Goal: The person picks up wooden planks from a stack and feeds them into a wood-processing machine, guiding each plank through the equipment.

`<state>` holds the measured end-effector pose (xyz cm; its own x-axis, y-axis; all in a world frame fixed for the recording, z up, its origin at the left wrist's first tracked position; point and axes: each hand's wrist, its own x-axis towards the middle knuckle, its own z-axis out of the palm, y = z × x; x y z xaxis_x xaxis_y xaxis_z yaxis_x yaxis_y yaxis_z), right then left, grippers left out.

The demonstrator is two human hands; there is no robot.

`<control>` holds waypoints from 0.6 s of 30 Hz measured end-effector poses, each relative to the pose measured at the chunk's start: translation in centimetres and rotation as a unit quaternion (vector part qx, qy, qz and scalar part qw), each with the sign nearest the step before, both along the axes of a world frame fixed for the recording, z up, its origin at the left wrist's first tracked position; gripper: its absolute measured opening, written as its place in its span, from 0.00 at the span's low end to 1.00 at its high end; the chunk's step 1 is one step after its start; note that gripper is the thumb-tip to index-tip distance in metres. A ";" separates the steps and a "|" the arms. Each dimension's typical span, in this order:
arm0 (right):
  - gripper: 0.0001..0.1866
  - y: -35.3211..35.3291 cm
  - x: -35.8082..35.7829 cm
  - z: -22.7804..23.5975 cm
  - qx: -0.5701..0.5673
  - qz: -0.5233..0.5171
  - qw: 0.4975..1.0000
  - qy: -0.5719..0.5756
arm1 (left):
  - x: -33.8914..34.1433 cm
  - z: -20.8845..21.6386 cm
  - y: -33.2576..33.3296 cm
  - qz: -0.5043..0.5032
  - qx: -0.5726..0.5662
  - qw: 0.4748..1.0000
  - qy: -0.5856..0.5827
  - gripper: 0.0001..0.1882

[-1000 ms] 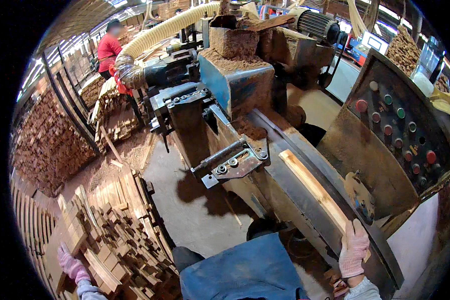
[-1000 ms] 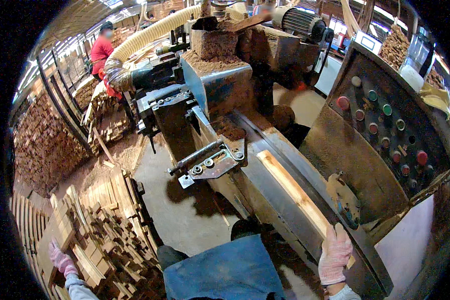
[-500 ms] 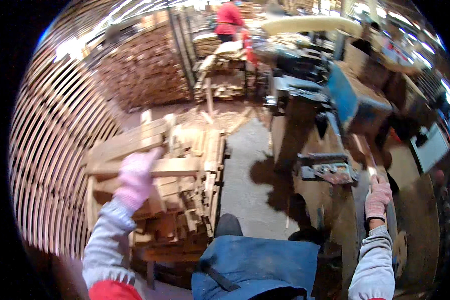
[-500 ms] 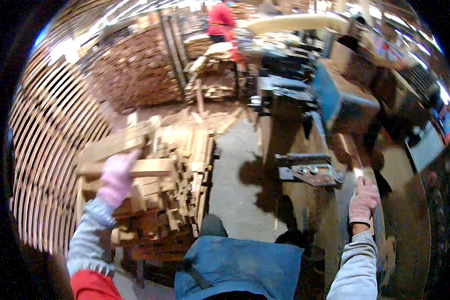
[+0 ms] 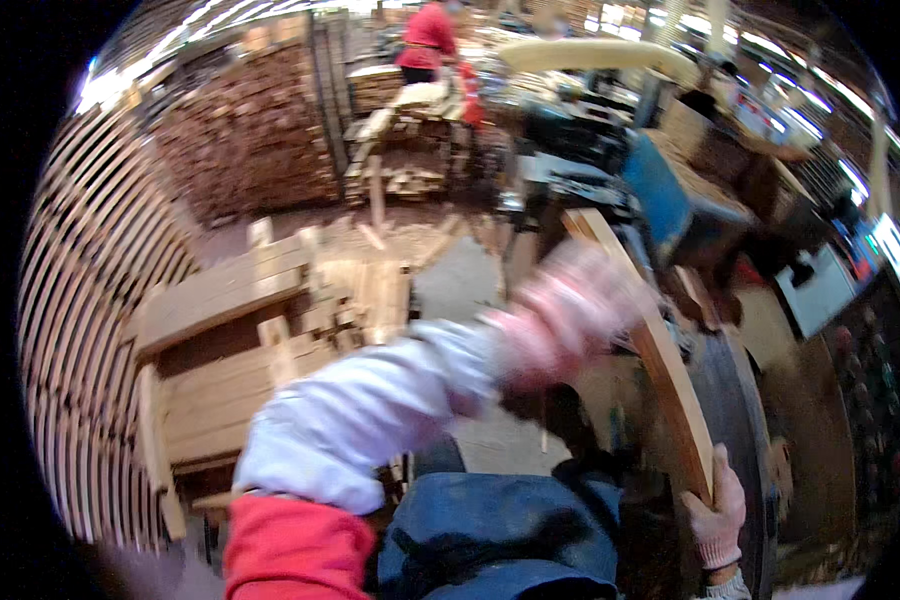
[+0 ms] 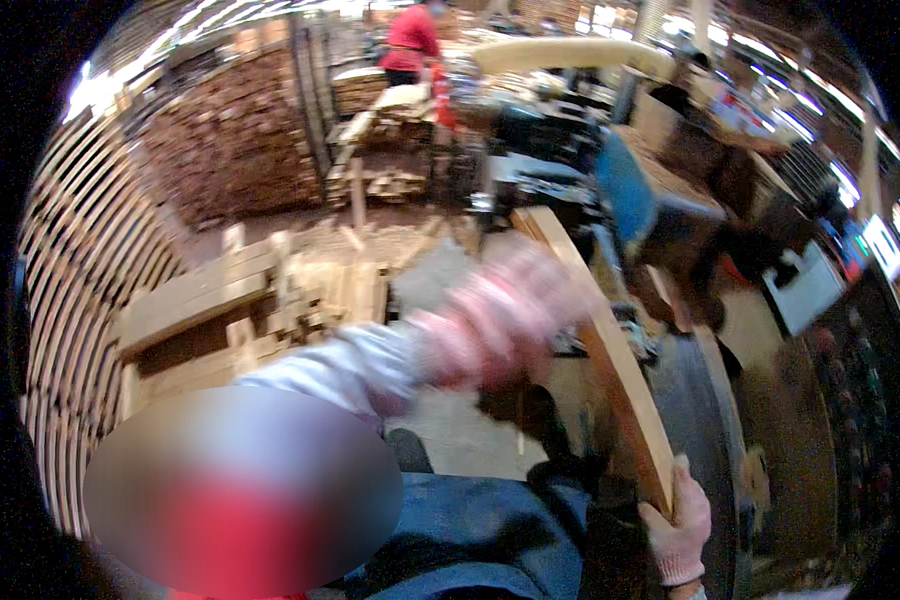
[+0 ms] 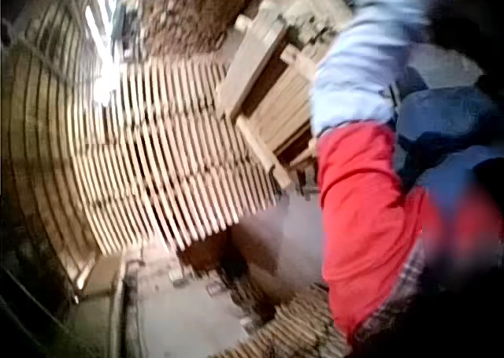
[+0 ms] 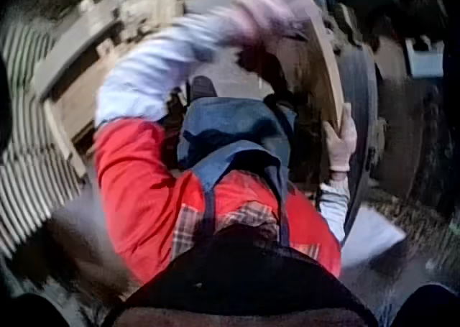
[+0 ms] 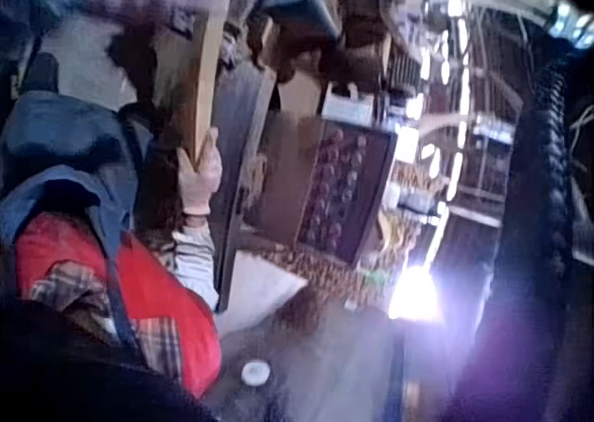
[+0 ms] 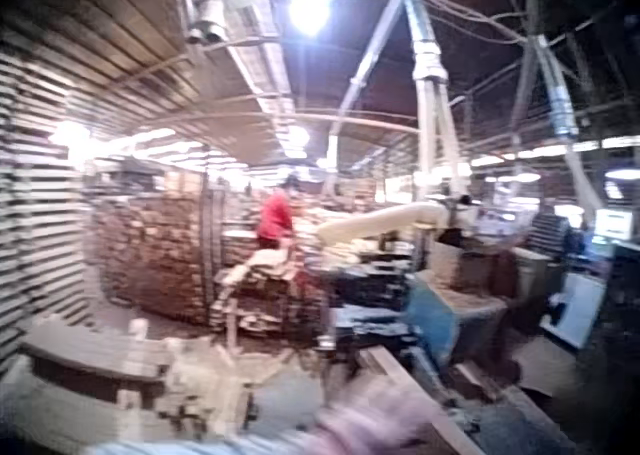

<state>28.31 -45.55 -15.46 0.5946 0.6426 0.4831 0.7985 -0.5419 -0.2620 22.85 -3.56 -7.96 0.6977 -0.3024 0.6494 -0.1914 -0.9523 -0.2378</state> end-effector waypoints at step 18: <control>0.42 -1.5 13.8 -3.7 0.093 -0.198 0.973 -0.068 | -33.1 -7.2 36.7 0.612 -0.231 0.721 0.228 0.45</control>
<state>42.07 -47.04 -19.13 0.7001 0.2692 0.6614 0.5704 -0.7681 -0.2911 -10.29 33.14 -15.14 0.4313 0.8965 0.1013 0.9018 -0.4317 -0.0188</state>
